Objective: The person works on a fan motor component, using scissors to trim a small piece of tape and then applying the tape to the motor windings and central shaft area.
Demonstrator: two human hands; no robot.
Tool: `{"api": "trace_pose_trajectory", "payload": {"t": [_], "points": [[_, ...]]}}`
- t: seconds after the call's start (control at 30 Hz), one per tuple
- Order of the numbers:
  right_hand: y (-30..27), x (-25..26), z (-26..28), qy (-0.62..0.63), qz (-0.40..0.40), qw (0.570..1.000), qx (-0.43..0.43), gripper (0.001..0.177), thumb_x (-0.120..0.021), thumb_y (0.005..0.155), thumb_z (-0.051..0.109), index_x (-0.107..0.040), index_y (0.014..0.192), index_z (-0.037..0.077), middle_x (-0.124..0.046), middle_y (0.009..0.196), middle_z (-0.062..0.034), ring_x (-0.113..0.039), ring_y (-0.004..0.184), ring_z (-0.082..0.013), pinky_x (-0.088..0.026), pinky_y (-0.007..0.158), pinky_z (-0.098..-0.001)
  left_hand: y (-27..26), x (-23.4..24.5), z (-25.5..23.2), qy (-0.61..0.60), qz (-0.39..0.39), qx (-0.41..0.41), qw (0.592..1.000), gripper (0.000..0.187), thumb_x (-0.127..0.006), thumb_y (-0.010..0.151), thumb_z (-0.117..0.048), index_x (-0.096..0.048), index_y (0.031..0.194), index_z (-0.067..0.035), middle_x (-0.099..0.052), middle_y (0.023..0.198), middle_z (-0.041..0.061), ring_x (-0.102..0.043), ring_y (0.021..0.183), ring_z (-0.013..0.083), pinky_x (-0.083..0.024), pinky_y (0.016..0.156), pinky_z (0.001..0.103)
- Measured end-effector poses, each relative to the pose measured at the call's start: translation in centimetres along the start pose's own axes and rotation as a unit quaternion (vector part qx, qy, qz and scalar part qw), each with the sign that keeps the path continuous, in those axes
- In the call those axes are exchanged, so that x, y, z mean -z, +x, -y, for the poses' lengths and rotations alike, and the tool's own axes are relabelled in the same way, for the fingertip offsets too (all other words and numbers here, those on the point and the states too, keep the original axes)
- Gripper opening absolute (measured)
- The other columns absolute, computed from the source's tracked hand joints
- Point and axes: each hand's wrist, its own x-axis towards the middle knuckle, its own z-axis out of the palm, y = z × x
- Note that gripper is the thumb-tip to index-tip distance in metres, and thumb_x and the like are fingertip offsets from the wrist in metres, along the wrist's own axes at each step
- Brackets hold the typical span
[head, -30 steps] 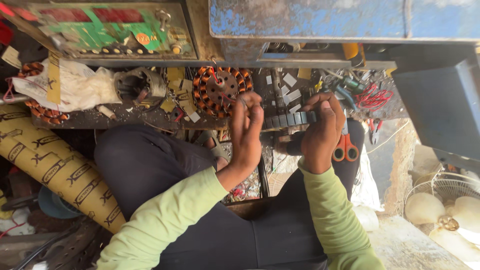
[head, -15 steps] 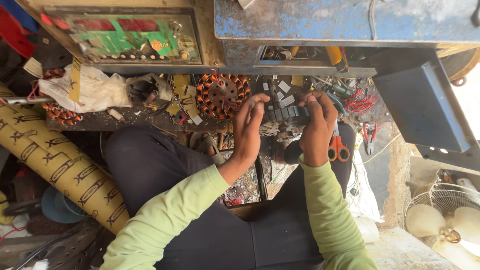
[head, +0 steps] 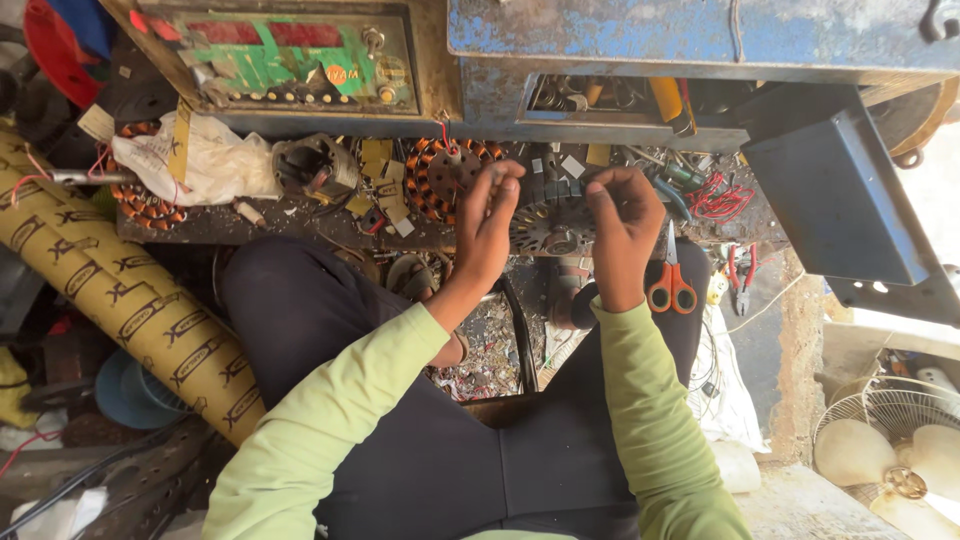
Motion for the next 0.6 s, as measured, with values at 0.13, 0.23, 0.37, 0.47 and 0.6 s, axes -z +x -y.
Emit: {"api": "trace_pose_trajectory", "payload": {"t": [0.13,0.23,0.37,0.47,0.6], "points": [[-0.4,-0.4,0.8,-0.008,0.03,0.999,0.012,0.007,-0.066,0.098,0.0,-0.062,0.104,0.001,-0.063,0.095,0.0023,-0.056,0.087,-0.0043,-0.047,0.079,-0.0207,-2.3,1.8,-3.5,0.095,-0.006,-0.06,0.994,0.021,-0.058,0.106,-0.018,-0.063,0.121,-0.005,-0.063,0.114,0.002,-0.062,0.108,0.0114,-0.05,0.096,0.029],[-0.4,-0.4,1.1,-0.045,0.059,0.997,0.023,0.008,-0.071,0.099,0.002,-0.063,0.103,0.001,-0.062,0.096,0.0016,-0.055,0.087,-0.0043,-0.046,0.078,-0.0218,-4.5,3.8,-6.5,0.202,-0.004,-0.159,0.966,0.017,-0.062,0.107,-0.014,-0.064,0.119,-0.003,-0.066,0.108,0.006,-0.065,0.103,0.016,-0.053,0.097,0.034],[-0.5,0.0,0.6,-0.068,0.066,0.995,0.042,0.01,-0.072,0.101,0.004,-0.064,0.104,0.001,-0.063,0.092,0.0014,-0.057,0.085,-0.0051,-0.047,0.077,-0.0225,-6.0,7.2,-9.0,0.285,-0.026,-0.071,0.956,0.016,-0.067,0.098,-0.017,-0.069,0.105,-0.003,-0.072,0.092,0.007,-0.07,0.078,0.0191,-0.055,0.072,0.034],[-0.8,0.5,0.2,-0.076,0.052,0.995,0.038,0.006,-0.072,0.102,0.005,-0.066,0.103,0.002,-0.064,0.093,0.001,-0.057,0.084,-0.0058,-0.045,0.074,-0.0228,-5.5,12.0,-10.0,0.444,-0.031,0.001,0.895,0.019,-0.072,0.094,-0.02,-0.072,0.104,-0.004,-0.074,0.09,0.011,-0.071,0.077,0.0277,-0.055,0.068,0.04],[-1.1,0.8,0.3,-0.083,0.012,0.991,0.102,0.007,-0.071,0.103,0.002,-0.064,0.106,0.001,-0.064,0.098,-0.0002,-0.059,0.089,-0.0068,-0.048,0.08,-0.0229,-4.2,15.3,-8.5,0.608,-0.045,0.032,0.792,0.015,-0.076,0.088,-0.022,-0.078,0.097,-0.011,-0.075,0.094,0.015,-0.07,0.085,0.0387,-0.054,0.071,0.048]]}}
